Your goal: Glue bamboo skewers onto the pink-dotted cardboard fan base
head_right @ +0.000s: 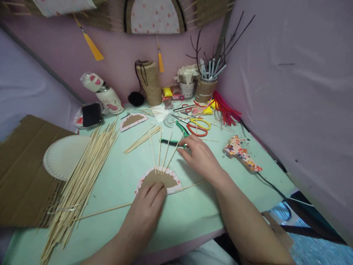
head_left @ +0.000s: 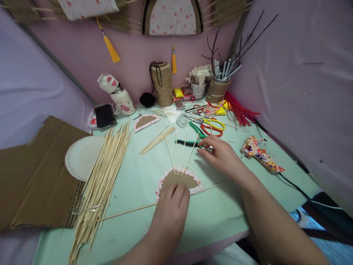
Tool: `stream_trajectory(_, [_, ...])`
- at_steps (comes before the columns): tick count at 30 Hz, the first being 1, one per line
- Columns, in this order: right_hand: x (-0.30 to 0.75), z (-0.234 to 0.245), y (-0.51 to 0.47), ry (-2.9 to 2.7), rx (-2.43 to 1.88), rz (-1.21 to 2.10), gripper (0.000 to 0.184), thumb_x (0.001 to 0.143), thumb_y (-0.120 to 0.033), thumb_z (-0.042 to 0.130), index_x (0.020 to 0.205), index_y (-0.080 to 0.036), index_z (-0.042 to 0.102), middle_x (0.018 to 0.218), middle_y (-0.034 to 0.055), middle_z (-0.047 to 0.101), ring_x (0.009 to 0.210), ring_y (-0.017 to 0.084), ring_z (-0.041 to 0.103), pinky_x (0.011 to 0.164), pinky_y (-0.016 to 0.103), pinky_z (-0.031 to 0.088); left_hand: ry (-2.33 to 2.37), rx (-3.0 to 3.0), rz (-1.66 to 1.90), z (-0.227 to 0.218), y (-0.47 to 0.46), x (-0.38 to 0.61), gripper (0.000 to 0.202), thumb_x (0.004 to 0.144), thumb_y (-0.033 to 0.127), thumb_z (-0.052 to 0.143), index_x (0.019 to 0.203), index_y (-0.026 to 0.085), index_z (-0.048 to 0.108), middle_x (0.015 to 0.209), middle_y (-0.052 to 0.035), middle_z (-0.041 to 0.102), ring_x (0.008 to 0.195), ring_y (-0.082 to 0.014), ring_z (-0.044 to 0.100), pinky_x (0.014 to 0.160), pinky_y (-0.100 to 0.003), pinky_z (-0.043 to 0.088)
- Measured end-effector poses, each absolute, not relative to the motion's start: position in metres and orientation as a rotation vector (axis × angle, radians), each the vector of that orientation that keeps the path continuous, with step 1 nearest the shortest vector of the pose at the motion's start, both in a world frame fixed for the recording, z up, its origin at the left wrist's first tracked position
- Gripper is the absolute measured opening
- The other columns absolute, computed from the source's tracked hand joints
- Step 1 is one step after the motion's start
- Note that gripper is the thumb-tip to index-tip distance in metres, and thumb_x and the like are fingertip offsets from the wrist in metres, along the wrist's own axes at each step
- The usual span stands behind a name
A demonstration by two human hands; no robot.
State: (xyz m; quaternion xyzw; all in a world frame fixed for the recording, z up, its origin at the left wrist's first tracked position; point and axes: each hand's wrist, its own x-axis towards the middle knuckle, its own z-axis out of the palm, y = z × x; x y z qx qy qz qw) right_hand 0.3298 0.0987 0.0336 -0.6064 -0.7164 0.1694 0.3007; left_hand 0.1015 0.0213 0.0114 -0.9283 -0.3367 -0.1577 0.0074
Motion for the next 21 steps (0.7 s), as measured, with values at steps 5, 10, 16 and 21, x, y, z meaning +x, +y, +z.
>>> stream_trajectory(5, [0.330, 0.034, 0.098, -1.923, -1.631, 0.447, 0.016, 0.090, -0.031, 0.056, 0.097, -0.020, 0.065, 0.099, 0.0067, 0.065, 0.089, 0.021, 0.061, 0.077, 0.032, 0.044, -1.064, -2.917, -0.478, 0.007, 0.020, 0.101, 0.029, 0.082, 0.000, 0.044, 0.109, 0.007, 0.056, 0.104, -0.0167, 0.062, 0.096, -0.0293, 0.055, 0.079, -0.044, 0.051])
stream_trajectory(10, [0.328, 0.034, 0.096, -2.007, -1.636, 0.529, 0.014, 0.090, -0.028, 0.055, 0.095, -0.018, 0.065, 0.097, 0.0061, 0.067, 0.084, 0.019, 0.060, 0.076, 0.031, 0.043, -1.101, -2.938, -0.485, 0.006, 0.019, 0.101, 0.031, 0.082, -0.001, 0.043, 0.109, 0.007, 0.056, 0.106, -0.0166, 0.061, 0.098, -0.0293, 0.054, 0.079, -0.044, 0.052])
stream_trajectory(16, [0.323, 0.035, 0.095, -2.102, -1.618, 0.602, 0.012, 0.090, -0.027, 0.056, 0.093, -0.019, 0.065, 0.088, 0.0039, 0.067, 0.078, 0.017, 0.058, 0.072, 0.029, 0.041, -1.147, -2.971, -0.496, 0.008, 0.019, 0.102, 0.029, 0.084, 0.000, 0.043, 0.109, 0.008, 0.056, 0.107, -0.0160, 0.060, 0.100, -0.0298, 0.053, 0.079, -0.044, 0.052])
stream_trajectory(21, [0.319, 0.034, 0.095, -2.139, -1.623, 0.615, 0.010, 0.090, -0.025, 0.057, 0.091, -0.019, 0.065, 0.087, 0.0026, 0.067, 0.077, 0.016, 0.057, 0.070, 0.028, 0.039, -1.121, -2.961, -0.497, 0.008, 0.019, 0.103, 0.028, 0.084, 0.001, 0.043, 0.109, 0.007, 0.056, 0.106, -0.0165, 0.060, 0.098, -0.0294, 0.053, 0.079, -0.044, 0.052])
